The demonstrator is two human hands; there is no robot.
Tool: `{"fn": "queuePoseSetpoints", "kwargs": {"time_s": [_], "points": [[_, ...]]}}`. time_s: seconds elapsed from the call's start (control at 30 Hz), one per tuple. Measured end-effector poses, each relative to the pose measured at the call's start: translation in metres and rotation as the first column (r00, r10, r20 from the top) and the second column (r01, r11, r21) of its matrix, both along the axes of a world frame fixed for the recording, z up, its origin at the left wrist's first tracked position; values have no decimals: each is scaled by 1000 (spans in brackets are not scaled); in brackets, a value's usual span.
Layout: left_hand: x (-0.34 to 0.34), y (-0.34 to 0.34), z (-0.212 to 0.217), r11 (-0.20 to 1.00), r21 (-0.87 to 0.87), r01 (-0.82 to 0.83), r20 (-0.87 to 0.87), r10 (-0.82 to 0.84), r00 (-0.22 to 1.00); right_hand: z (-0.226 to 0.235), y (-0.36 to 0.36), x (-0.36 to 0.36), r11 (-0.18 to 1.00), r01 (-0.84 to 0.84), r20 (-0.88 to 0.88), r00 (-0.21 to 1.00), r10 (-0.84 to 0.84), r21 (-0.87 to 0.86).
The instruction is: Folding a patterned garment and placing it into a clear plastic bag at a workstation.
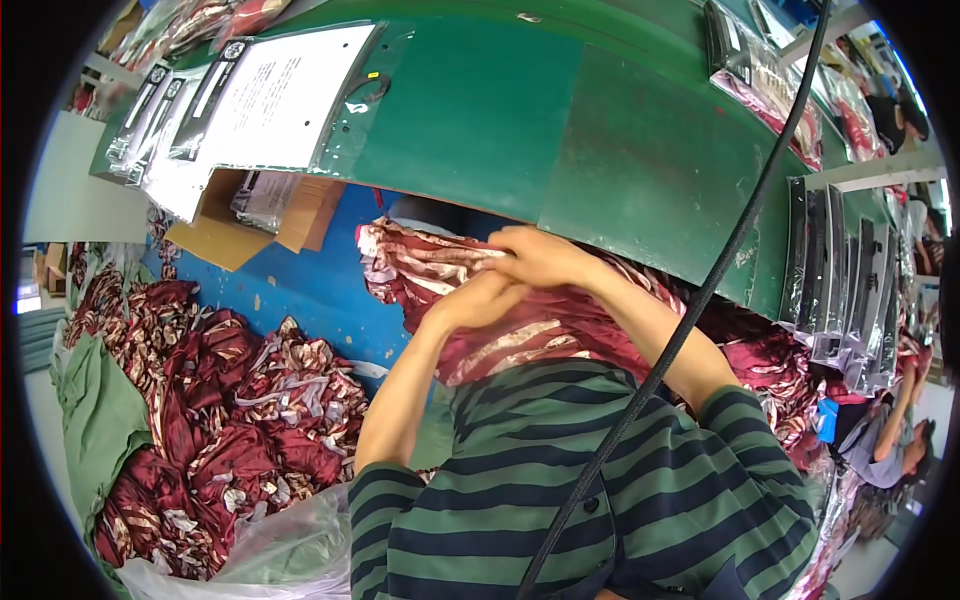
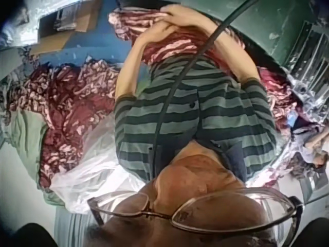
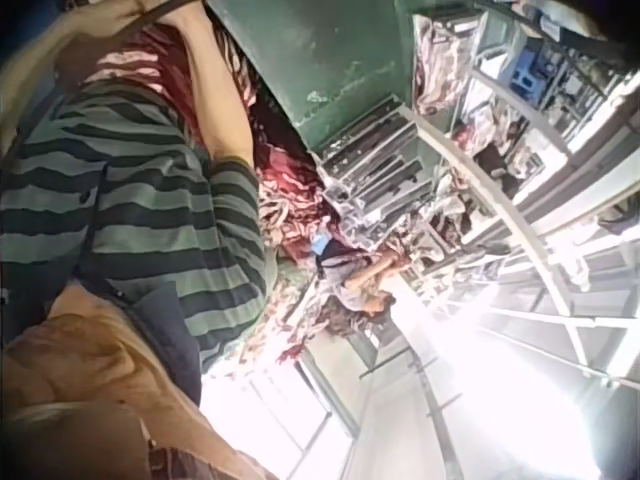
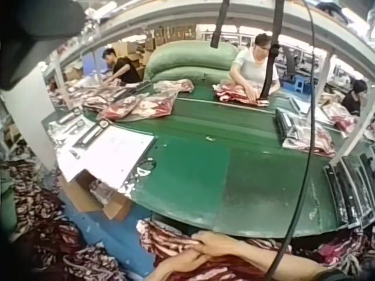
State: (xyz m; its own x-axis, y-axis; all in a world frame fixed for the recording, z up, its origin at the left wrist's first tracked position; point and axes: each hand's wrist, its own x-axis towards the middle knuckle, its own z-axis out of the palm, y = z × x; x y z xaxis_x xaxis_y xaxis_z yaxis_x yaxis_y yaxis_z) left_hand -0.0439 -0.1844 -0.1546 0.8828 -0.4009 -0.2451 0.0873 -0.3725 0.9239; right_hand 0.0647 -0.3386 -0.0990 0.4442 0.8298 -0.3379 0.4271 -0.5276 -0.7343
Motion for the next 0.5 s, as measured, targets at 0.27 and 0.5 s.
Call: {"fn": "queuePoseSetpoints", "kwargs": {"time_s": [0.27, 0.5], "points": [[20, 17, 155, 974, 21, 225, -147, -220, 964, 169, -167, -6, 247, 848, -716, 528, -456, 468], [8, -23, 121, 967, 38, 250, 370, -246, 896, 270, -248, -34, 137, 546, -396, 737, -547, 826]]}}
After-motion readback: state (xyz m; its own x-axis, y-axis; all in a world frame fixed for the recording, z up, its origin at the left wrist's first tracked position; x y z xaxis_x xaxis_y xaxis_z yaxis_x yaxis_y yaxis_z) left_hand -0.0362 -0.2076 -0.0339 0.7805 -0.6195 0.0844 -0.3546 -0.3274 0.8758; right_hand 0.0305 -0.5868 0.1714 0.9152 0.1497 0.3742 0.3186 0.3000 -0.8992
